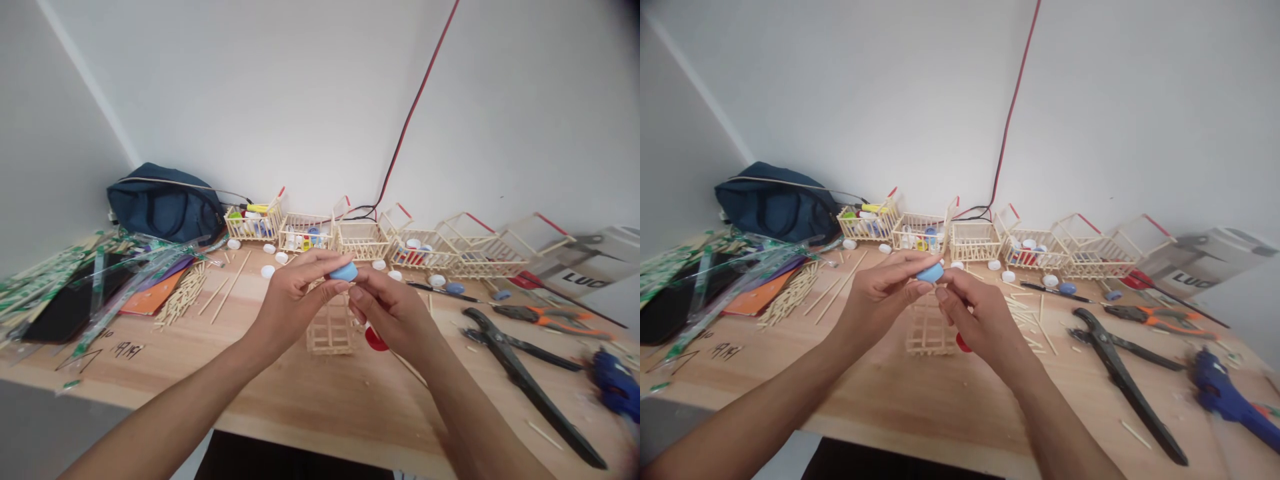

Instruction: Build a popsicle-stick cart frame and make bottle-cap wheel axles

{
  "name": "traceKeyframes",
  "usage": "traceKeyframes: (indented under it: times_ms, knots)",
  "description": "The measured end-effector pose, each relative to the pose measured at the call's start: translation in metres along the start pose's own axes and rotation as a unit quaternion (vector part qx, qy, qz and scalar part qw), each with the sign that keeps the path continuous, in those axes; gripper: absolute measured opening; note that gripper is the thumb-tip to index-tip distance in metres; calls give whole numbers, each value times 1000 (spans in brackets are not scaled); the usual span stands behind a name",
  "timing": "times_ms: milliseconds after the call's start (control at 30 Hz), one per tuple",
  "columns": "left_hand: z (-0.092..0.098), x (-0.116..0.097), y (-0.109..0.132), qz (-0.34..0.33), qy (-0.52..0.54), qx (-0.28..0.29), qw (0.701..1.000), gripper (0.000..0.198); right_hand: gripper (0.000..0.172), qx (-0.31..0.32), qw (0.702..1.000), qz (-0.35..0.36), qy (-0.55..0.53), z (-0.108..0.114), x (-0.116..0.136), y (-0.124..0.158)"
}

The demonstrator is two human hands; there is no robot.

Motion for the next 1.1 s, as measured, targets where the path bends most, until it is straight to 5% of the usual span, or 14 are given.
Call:
traceKeyframes:
  times_ms: [333, 633, 833, 1100]
  knots:
    - [0, 4, 3, 22, 12, -12, 1000, 32, 18, 5, 999, -35, -36, -3, -4, -4]
    - [-5, 16, 0, 74, 179, -10, 981, 63, 21, -71, 995, -75, 17, 13, -4, 0]
    - [-2, 19, 0, 106, 167, -20, 980, 52, 20, -103, 985, -29, 136, 17, 10, 1]
    - [0, 17, 2, 85, 106, -18, 991, 28, 19, -99, 982, -22, 156, 15, 11, 2]
Point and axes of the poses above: each hand's wrist, its own y-axis away from the middle knuckle, its own z-axis out of the back of the hand, x = y × z, the point moved 8 cm from there along -y, towards the middle knuckle, and after that the axes turned 11 degrees about x, right-handed, at the moved point
